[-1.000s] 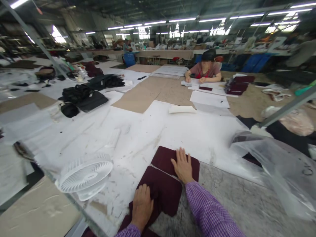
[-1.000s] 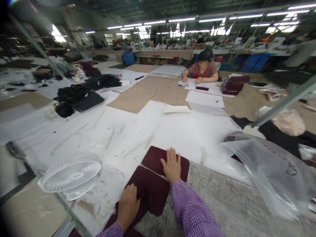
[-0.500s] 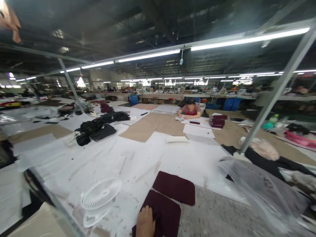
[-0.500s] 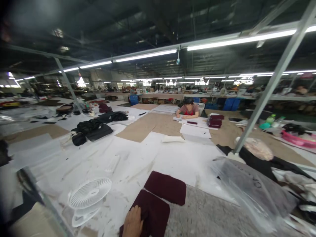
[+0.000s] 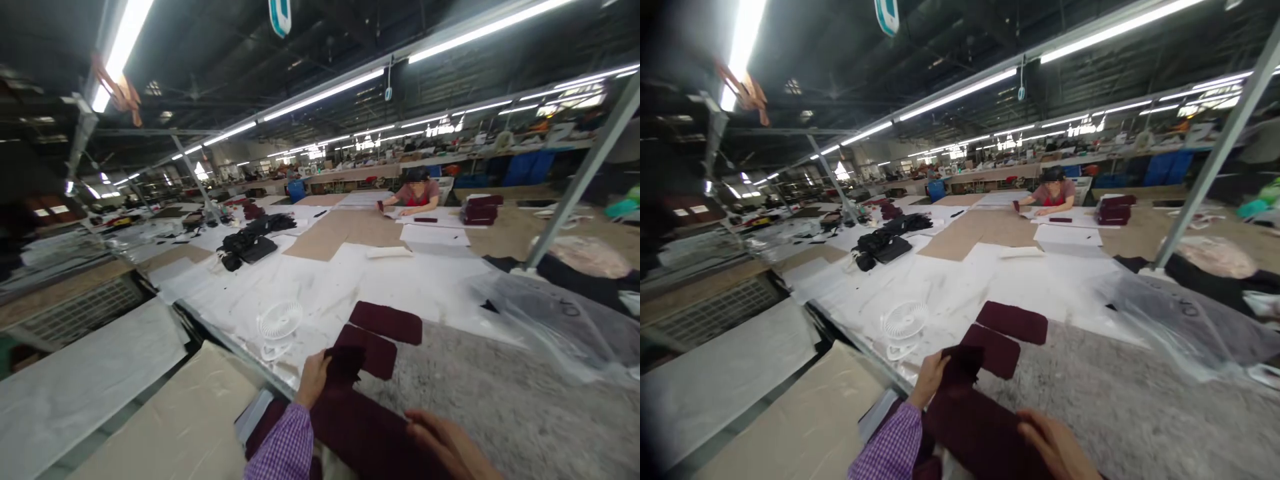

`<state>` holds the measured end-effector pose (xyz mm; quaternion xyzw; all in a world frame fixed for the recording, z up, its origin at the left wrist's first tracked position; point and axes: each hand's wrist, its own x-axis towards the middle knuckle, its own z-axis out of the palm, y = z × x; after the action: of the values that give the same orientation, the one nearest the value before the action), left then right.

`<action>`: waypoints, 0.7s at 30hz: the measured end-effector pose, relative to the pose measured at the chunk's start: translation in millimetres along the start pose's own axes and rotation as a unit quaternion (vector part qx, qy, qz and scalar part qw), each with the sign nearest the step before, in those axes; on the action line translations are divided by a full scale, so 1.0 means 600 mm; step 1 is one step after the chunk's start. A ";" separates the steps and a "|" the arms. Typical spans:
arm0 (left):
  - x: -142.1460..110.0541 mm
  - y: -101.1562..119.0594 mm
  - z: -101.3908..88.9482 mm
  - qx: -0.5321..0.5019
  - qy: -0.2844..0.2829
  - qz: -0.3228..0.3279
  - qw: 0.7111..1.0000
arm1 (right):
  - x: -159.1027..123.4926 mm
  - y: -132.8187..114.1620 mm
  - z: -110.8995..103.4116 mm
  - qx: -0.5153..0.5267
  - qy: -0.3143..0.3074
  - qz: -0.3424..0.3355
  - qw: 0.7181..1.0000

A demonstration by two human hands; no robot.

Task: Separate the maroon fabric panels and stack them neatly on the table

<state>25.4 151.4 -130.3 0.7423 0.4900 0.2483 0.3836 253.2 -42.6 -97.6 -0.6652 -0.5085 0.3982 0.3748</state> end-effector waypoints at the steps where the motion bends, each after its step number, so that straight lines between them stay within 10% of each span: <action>1: -0.008 0.003 -0.011 -0.037 0.022 -0.005 0.999 | 0.002 -0.002 0.005 0.003 -0.015 0.005 1.000; 15: -0.153 0.195 -0.067 -0.484 0.059 -0.032 0.872 | 0.049 -0.157 0.059 0.223 0.070 -0.089 0.968; 21: -0.214 0.233 -0.059 -0.675 0.007 -0.143 0.724 | 0.021 -0.173 0.053 0.165 0.138 -0.122 0.969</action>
<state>23.2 13.9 5.1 0.2066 0.2960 0.4605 0.8109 187.2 -6.2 -18.7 -0.5755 -0.4561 0.3322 0.5919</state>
